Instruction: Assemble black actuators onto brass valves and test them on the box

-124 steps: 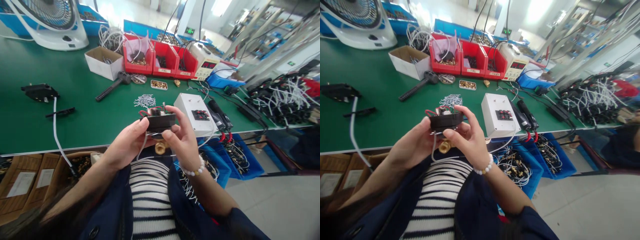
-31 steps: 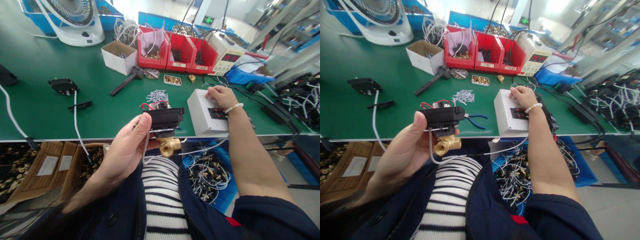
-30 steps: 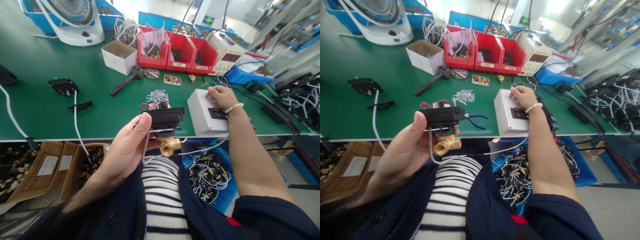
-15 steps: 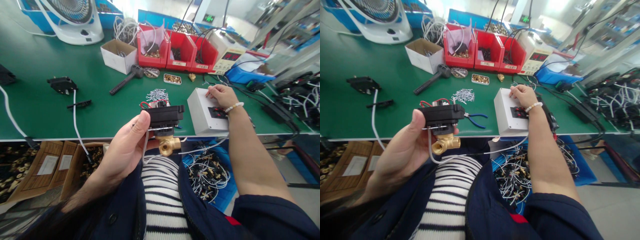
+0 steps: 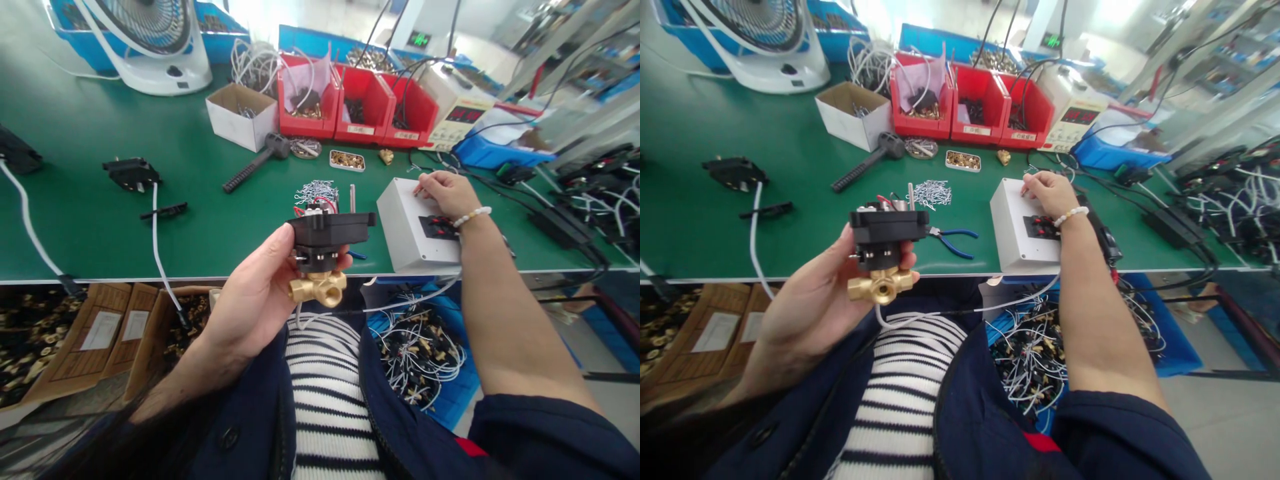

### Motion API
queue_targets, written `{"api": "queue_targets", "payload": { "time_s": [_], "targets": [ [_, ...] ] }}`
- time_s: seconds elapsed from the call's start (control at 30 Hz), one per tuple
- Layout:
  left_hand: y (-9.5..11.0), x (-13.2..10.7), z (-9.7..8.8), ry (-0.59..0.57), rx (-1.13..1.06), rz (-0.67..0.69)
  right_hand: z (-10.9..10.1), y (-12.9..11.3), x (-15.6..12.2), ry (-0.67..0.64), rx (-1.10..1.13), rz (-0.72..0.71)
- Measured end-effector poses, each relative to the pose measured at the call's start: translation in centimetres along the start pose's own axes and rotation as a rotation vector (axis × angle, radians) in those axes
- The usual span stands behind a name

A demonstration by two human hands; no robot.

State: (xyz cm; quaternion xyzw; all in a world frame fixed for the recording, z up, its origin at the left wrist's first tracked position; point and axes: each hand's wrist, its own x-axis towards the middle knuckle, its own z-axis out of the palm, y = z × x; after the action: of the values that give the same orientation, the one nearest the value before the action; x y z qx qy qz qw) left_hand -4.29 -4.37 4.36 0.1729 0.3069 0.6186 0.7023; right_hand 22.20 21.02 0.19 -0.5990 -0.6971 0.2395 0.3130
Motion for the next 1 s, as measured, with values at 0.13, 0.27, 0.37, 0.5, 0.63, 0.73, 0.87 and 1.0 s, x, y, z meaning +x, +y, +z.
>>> {"api": "queue_targets", "payload": {
  "time_s": [0.13,0.27,0.37,0.5,0.63,0.73,0.87,1.0],
  "targets": [
    [0.2,-0.2,0.1,-0.016,-0.053,-0.039,0.1,0.6,0.5,0.002,0.034,-0.004],
    [0.3,-0.2,0.1,-0.039,-0.061,-0.037,0.4,1.3,1.3,-0.004,0.088,-0.013],
    [0.3,-0.2,0.1,-0.042,-0.058,-0.025,0.4,1.8,1.6,-0.008,0.099,-0.03],
    [0.3,-0.3,0.1,-0.041,-0.052,-0.025,0.2,2.2,1.5,-0.023,0.091,-0.071],
    [0.3,-0.4,0.1,-0.024,-0.034,-0.029,0.1,2.3,1.4,-0.033,0.08,-0.102],
    [0.4,-0.4,0.1,-0.021,-0.035,-0.035,0.1,2.3,1.5,-0.033,0.07,-0.108],
    [0.4,-0.4,0.1,-0.013,-0.026,-0.046,0.0,2.1,1.4,-0.028,0.057,-0.108],
    [0.4,-0.6,0.2,-0.043,-0.05,-0.033,0.0,1.9,1.2,-0.025,0.05,-0.105]
  ]
}}
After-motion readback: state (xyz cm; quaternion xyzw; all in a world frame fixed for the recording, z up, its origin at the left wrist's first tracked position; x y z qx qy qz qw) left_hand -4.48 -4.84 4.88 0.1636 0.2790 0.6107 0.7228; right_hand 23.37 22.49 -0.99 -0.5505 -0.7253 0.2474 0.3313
